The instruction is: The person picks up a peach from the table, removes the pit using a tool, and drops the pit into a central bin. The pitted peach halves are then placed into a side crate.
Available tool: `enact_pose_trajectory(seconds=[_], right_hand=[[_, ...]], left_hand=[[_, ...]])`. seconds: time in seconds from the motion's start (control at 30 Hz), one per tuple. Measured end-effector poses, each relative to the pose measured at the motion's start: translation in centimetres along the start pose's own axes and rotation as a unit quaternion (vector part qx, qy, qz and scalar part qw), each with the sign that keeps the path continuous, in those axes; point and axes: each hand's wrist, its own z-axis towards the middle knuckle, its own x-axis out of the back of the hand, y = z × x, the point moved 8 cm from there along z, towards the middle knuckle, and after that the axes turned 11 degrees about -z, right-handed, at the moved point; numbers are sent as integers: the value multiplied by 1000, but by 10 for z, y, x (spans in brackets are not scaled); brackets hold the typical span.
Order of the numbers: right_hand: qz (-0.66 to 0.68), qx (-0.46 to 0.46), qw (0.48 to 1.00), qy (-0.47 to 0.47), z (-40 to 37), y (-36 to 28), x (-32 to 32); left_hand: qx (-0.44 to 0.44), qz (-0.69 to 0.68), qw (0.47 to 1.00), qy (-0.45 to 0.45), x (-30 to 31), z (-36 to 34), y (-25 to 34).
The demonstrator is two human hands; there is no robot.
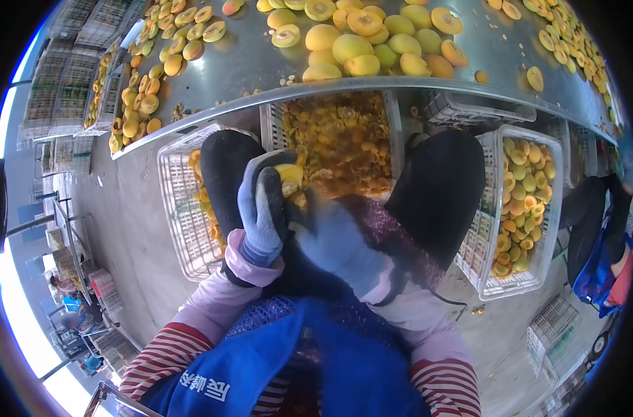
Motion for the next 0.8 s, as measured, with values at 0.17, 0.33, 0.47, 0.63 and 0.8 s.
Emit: enact_pose_trajectory(seconds=[0.17,0.33,0.47,0.63,0.8], right_hand=[[72,-43,996,-25,-2,16,-5],[485,-363,783,-141,-36,35,-50],[617,-365,673,-180,-40,23,-57],[654,-384,601,-252,-44,11,-53],[748,-359,490,-269,-51,3,-62]], left_hand=[[154,28,978,-138,-5,21,-14],[7,71,990,-119,-8,26,-10],[23,37,992,-122,-5,23,-19],[64,21,989,-131,-5,23,-27],[-66,123,968,-209,-10,23,-13]])
